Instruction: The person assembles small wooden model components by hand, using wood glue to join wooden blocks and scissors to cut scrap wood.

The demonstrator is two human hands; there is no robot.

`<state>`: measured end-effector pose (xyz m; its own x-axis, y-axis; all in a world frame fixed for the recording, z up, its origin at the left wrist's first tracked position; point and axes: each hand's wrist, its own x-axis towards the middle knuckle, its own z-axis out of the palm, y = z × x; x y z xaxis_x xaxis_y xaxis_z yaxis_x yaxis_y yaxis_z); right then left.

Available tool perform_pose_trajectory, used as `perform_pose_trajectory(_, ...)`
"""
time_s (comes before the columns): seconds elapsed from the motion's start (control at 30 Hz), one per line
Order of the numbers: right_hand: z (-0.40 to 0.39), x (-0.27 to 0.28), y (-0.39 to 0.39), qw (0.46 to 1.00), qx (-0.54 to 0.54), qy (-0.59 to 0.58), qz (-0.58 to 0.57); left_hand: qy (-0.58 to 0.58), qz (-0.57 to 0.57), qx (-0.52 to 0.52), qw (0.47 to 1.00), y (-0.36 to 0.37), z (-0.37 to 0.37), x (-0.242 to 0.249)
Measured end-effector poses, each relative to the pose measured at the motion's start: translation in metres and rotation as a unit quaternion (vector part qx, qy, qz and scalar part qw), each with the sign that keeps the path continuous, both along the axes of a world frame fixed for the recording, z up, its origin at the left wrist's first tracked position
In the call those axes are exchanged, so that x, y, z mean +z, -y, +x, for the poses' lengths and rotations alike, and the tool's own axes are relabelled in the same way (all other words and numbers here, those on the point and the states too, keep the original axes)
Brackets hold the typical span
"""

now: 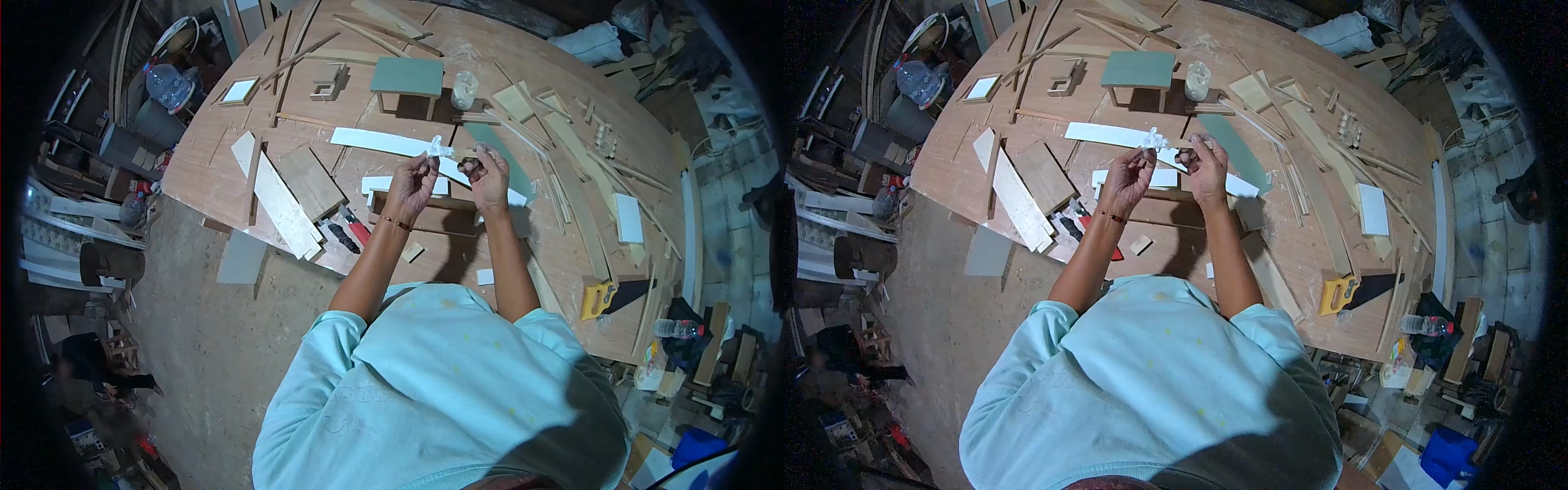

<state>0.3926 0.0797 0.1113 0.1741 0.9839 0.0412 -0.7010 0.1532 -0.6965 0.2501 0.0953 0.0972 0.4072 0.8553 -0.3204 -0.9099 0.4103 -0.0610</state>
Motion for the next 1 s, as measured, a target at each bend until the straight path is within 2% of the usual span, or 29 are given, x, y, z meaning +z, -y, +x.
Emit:
perform_pose_trajectory(0.1,0.003,0.000,0.002,0.999,0.038,0.037,-0.014,-0.067,0.019,0.026,0.997,0.001,0.002,0.002)
perform_pose_trajectory(0.2,0.002,0.005,0.003,0.999,0.045,-0.010,0.013,-0.072,-0.007,0.020,0.997,0.005,0.002,0.011)
perform_pose_trajectory(0.3,0.001,0.008,0.004,1.000,-0.014,-0.009,-0.005,-0.059,0.008,-0.004,0.998,0.005,0.001,0.008)
perform_pose_trajectory(0.47,0.002,0.001,0.006,0.997,0.001,0.081,0.009,-0.052,0.013,-0.002,0.999,0.003,0.004,0.003)
perform_pose_trajectory(0.7,0.000,-0.003,0.006,0.995,0.006,0.102,0.001,-0.062,0.005,0.004,0.998,0.004,0.008,0.007)
perform_pose_trajectory(1.0,0.012,-0.010,-0.010,0.991,-0.080,0.111,-0.004,-0.034,0.041,-0.046,0.998,0.003,0.010,0.002)
